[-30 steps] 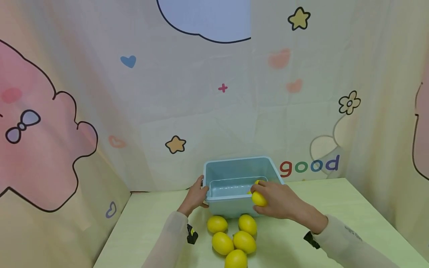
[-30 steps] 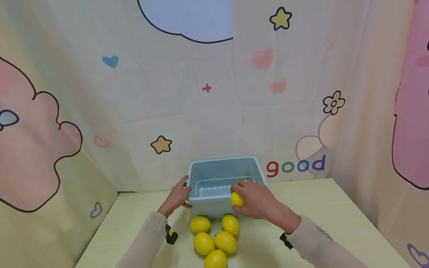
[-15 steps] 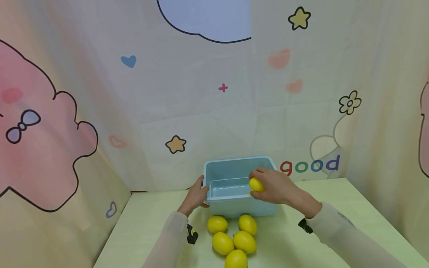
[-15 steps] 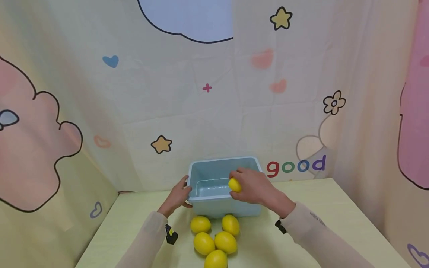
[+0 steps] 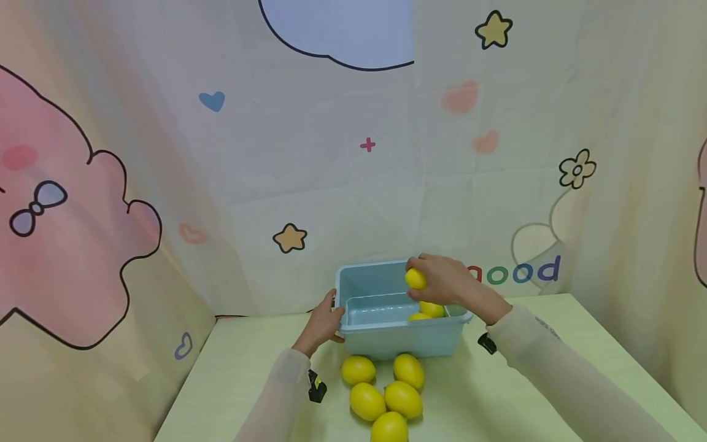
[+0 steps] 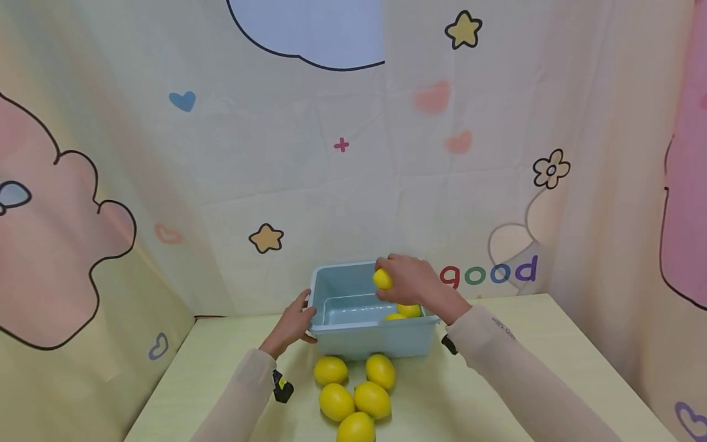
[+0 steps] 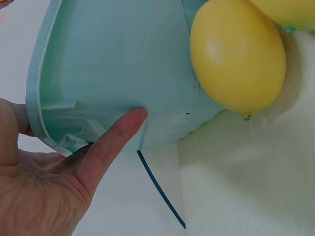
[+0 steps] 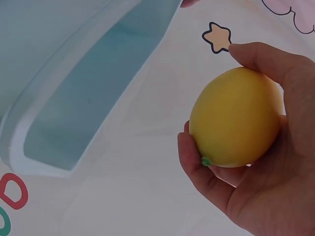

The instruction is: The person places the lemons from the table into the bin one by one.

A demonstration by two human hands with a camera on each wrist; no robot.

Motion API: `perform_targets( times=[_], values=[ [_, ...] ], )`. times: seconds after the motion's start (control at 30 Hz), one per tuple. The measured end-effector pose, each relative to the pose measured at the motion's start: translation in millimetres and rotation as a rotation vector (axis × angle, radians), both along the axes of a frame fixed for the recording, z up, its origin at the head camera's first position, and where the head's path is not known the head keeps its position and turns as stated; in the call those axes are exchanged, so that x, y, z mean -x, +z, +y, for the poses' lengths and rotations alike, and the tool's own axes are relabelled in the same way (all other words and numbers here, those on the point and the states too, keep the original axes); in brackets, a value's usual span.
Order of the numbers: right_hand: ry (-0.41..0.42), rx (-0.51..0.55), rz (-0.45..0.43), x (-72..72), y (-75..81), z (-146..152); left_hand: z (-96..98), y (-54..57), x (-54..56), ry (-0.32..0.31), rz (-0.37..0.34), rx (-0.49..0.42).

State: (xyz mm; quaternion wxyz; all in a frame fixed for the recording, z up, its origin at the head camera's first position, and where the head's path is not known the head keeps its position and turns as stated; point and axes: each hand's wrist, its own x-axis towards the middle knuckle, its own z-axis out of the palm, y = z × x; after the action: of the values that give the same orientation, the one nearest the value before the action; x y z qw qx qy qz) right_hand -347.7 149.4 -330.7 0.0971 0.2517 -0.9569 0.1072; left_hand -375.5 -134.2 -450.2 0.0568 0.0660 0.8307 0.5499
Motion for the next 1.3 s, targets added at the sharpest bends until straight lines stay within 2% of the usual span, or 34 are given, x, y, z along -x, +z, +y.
perform_targets(
  times=[0.47,0.93,1.3],
  values=[
    [-0.010,-0.016,-0.037,29.6,8.1,-9,0.2,-1.0,1.6,0.001,-0.005,-0.007],
    [-0.060,-0.001,-0.206,62.0,7.6,-9,1.4,1.6,2.4,0.001,-0.012,-0.002],
    [-0.088,0.025,-0.309,73.2,-1.3,-12,0.7,0.8,0.0,0.007,-0.013,-0.005]
  ],
)
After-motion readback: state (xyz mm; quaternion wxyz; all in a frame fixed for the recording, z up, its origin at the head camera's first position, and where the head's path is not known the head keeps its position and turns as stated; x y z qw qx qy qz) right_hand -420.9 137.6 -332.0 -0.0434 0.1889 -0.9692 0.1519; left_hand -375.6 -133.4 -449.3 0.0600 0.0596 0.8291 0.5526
